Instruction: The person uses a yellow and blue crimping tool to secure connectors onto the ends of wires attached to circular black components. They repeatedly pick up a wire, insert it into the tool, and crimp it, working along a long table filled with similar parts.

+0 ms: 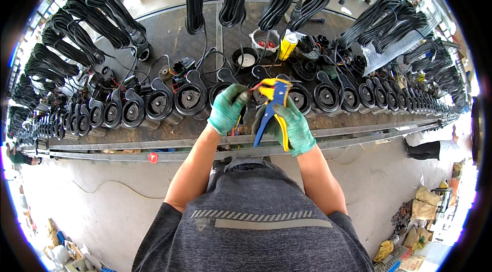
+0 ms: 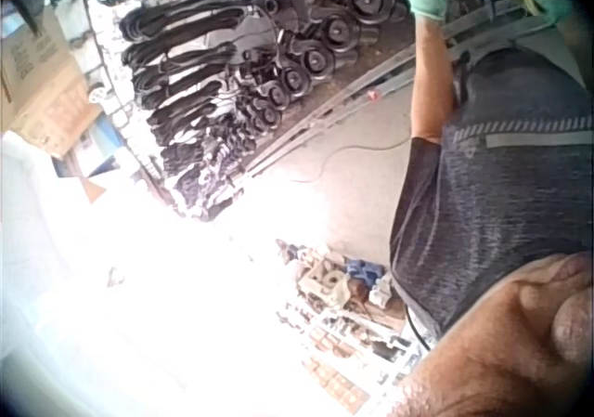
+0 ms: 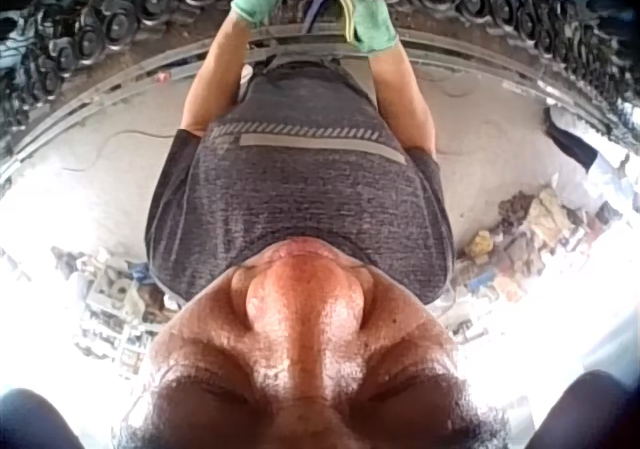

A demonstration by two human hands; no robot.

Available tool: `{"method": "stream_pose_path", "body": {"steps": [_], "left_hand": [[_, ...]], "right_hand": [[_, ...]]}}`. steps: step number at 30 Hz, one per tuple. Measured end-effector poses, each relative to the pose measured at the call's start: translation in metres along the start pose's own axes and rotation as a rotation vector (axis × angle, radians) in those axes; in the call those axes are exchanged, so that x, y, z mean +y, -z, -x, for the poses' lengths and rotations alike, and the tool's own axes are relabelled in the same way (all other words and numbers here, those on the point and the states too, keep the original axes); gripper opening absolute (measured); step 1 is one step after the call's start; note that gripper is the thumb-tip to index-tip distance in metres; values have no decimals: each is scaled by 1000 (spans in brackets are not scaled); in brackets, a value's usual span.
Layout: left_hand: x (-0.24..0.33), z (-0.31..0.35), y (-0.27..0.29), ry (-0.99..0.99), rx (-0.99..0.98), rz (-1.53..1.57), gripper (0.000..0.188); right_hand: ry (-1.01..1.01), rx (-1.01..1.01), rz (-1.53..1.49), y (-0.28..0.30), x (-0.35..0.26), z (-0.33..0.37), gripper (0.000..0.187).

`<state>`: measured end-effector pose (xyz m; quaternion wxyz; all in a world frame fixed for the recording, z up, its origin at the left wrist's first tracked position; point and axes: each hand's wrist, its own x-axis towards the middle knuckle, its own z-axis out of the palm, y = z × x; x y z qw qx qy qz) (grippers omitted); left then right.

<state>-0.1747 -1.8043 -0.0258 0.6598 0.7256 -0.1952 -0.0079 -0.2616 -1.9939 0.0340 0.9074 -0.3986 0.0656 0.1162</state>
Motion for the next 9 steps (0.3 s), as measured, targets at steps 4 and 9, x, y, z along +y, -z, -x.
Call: {"method": "stream_pose_path", "body": {"steps": [4, 9], "left_hand": [[-16, -7, 13, 204, 40, 368, 24], [-9, -21, 48, 118, 174, 279, 24]], "right_hand": [[145, 6, -18, 21, -12, 7, 45], [122, -52, -86, 51, -4, -6, 61]]}}
